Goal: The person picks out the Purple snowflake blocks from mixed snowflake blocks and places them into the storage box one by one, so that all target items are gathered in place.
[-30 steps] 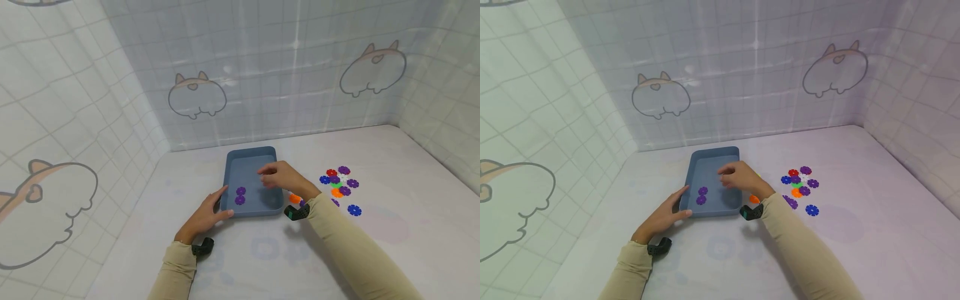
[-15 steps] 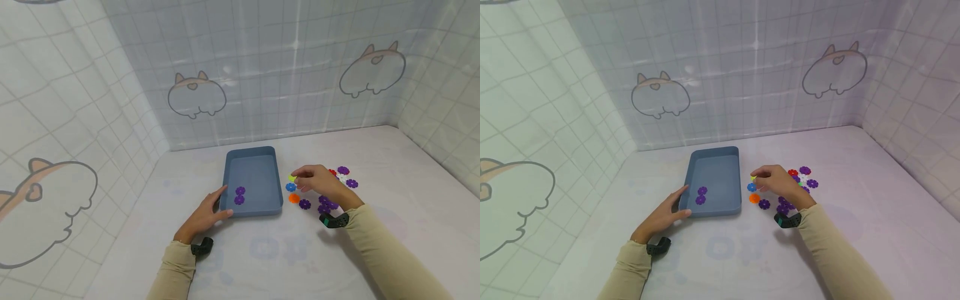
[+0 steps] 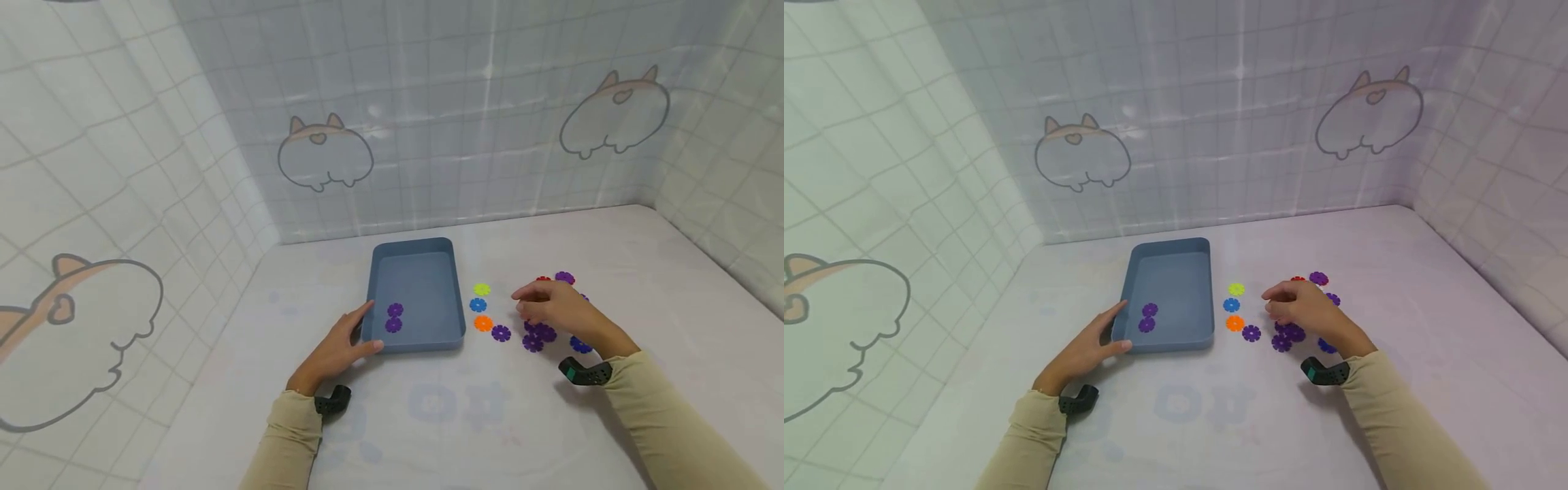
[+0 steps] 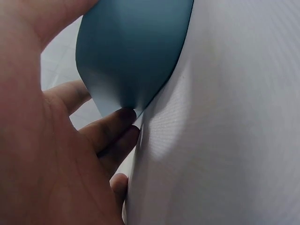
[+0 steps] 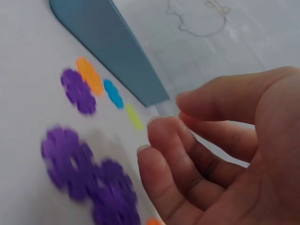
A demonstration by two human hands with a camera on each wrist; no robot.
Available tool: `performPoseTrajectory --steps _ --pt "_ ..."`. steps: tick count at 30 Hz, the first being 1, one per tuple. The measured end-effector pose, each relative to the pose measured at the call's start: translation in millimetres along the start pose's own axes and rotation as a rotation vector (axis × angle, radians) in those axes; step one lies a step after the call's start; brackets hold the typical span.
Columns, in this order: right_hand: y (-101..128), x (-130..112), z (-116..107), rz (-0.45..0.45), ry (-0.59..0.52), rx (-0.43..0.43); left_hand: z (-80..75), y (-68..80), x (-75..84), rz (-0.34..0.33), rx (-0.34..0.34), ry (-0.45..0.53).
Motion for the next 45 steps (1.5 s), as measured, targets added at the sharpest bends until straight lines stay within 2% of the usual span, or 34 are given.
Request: performPoseTrajectory --steps 10,17,22,30,36,45 --pt "21 26 -17 0.013 0.048 -0.03 2.2 0.3 -1.8 -0.015 -0.006 -0.013" --pt "24 25 -15 -0.05 0.179 -0.044 0.3 2.2 1.4 -0.02 -0.013 0.01" --pt "23 23 -10 -0.049 0.256 -0.063 0.4 2.3 0.2 -0.023 -0.018 0.0" --pt "21 27 -5 -0.031 0.271 -0.052 -0.1 -0.1 -1.6 -0.024 -0.012 -0.018" --pt "24 24 -6 -0.065 0.28 -0.022 1.0 0.1 -1.1 -0.032 -0.018 -0.012" --pt "25 22 -10 -0.095 0.219 0.037 0.4 0.0 -1.6 -0.034 -0.018 -0.016"
Point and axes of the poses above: each hand's wrist, its own y-axis away from the middle knuckle, its own z-axis out of the palm, x = y × z, the point moved 6 cm from there along -y, towards the middle knuckle, and after that the axes turned 7 degrees about y, right-handed, at the moved point
